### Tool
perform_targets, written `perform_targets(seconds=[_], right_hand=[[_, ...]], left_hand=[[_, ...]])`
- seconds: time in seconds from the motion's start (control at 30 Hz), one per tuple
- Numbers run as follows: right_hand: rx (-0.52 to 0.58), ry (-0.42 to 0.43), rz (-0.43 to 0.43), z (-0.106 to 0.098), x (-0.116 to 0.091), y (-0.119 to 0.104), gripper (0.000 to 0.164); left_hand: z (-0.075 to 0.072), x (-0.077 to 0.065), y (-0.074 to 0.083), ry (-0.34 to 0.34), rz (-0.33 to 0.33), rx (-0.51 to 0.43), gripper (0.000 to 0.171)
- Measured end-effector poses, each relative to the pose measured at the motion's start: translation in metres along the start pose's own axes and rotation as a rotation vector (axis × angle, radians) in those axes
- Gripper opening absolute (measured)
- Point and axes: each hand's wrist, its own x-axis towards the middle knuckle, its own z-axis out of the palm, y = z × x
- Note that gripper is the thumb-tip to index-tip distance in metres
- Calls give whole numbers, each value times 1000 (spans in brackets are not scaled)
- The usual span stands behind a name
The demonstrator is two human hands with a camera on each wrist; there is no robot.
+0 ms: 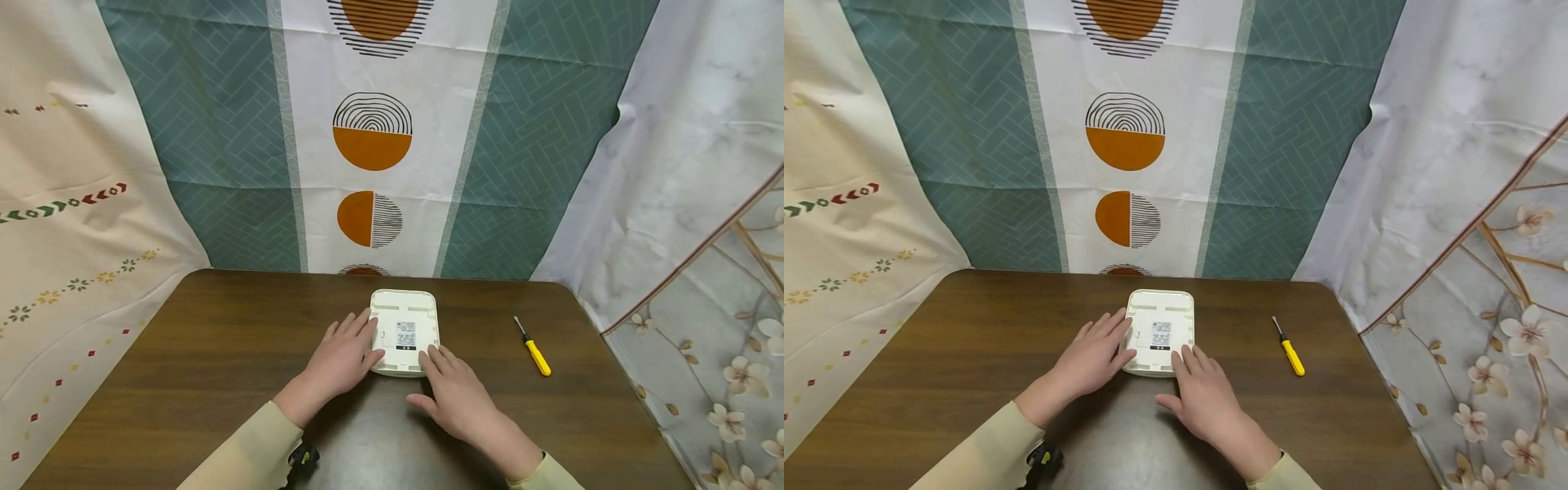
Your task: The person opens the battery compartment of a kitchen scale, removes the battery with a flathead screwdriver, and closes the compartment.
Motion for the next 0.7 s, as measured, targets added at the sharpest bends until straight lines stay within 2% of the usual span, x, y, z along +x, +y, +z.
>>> perform_targets(seconds=[0.2, 0.37, 0.7], right_hand=[[-11, -39, -49, 1, -12, -9, 81], [-23, -59, -51, 4, -15, -13, 82], [-32, -63, -40, 7, -16, -8, 83]], left_hand=[[-3, 19, -9, -14, 12, 54, 68], [0, 29, -14, -42, 41, 73, 69], [8, 30, -14, -118, 7, 87, 70]])
